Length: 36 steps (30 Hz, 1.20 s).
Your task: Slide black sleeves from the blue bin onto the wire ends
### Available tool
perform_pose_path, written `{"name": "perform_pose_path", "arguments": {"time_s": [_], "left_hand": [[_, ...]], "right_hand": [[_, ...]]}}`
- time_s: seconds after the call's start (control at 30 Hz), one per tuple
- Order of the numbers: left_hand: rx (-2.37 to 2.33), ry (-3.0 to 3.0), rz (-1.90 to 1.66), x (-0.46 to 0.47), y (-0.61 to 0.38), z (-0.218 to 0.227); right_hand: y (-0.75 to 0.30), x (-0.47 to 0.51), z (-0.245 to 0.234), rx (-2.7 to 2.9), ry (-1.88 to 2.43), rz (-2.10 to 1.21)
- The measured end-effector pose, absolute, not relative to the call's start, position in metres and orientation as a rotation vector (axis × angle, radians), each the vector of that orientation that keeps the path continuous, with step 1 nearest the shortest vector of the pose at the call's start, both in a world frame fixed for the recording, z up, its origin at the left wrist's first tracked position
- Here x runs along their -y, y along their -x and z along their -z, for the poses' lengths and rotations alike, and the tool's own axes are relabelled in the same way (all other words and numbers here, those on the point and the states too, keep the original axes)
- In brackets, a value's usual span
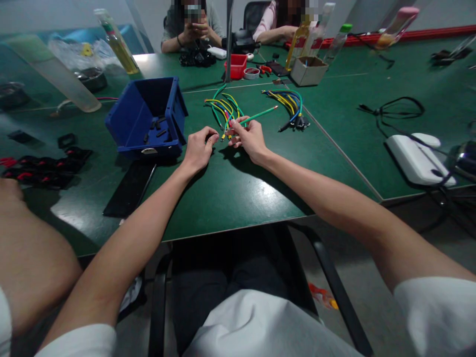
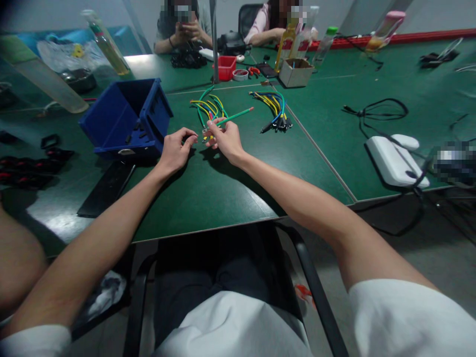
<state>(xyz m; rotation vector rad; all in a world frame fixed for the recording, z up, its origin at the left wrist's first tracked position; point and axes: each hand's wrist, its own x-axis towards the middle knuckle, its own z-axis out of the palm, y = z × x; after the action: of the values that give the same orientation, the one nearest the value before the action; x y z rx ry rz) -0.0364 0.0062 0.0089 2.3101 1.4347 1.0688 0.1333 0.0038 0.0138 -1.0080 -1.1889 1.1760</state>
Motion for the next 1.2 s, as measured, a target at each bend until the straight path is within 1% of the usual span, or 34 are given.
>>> {"name": "perform_pose_path", "arguments": {"time_s": [0.5,0.8,1.2], "left_hand": [[-1.351,-2.362,-1.008,0.001,0.03,-0.009],[-1.301,-2.353,-1.103,-0.001,0.031,-0.008],[-1.265,-2.303,-1.129,0.0,0.031,-0.009]], "right_hand": [[-0.135,-0.004,-0.011,1.208,0.922,-1.27],[-0.136,-0.007,-0.008,1.233,0.9,-1.287],[-0.137,-0.01,-0.002,1.267,0.854,-1.288]]}}
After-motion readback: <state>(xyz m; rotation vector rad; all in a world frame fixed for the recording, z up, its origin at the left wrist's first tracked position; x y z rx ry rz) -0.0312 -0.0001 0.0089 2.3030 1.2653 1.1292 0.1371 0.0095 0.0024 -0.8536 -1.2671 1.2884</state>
